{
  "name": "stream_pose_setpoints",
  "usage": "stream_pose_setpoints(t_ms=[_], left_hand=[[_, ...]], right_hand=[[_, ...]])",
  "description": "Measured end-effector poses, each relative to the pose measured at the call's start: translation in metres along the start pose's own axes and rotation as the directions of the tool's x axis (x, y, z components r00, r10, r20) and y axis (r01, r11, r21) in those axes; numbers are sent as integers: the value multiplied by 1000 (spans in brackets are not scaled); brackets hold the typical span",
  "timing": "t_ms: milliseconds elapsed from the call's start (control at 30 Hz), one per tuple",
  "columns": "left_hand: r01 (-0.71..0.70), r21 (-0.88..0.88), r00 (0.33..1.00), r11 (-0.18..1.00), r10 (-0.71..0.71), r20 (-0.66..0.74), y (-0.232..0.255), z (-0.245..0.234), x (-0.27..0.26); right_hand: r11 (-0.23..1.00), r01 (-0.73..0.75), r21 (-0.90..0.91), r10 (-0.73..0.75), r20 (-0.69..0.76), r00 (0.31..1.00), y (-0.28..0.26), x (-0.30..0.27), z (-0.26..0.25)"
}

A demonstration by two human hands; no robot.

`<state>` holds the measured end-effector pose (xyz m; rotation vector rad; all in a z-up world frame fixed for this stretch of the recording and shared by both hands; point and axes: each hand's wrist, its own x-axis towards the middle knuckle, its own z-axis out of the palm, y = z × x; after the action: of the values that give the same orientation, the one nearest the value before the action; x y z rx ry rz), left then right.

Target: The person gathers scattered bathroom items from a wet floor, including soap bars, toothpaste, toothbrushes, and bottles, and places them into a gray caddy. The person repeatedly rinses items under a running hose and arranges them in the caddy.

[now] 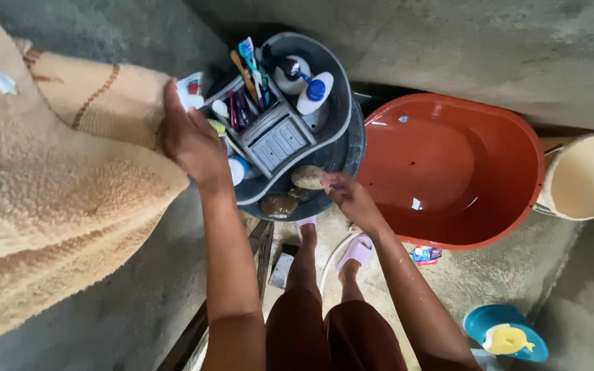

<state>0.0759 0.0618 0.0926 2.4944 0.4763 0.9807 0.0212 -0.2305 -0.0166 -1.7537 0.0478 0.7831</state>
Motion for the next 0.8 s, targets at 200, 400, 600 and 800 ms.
stream_pose_setpoints(t_ms=[200,400,600,800], left_hand=[[66,274,994,959,-86,61,-19,28,-29],[340,-22,940,940,-338,48,-13,47,-44],[194,95,976,976,-202,87,-25,70,-49],[389,-45,886,920,-360,293,-74,103,-100]], right_hand=[[999,-33,-19,33,-1,999,9,-6,-6],[999,-30,36,30,-4,1000,4,-6,-4],[885,-48,462,48,11,999,26,20,3],[771,85,631,112,-266,957,72,122,18]])
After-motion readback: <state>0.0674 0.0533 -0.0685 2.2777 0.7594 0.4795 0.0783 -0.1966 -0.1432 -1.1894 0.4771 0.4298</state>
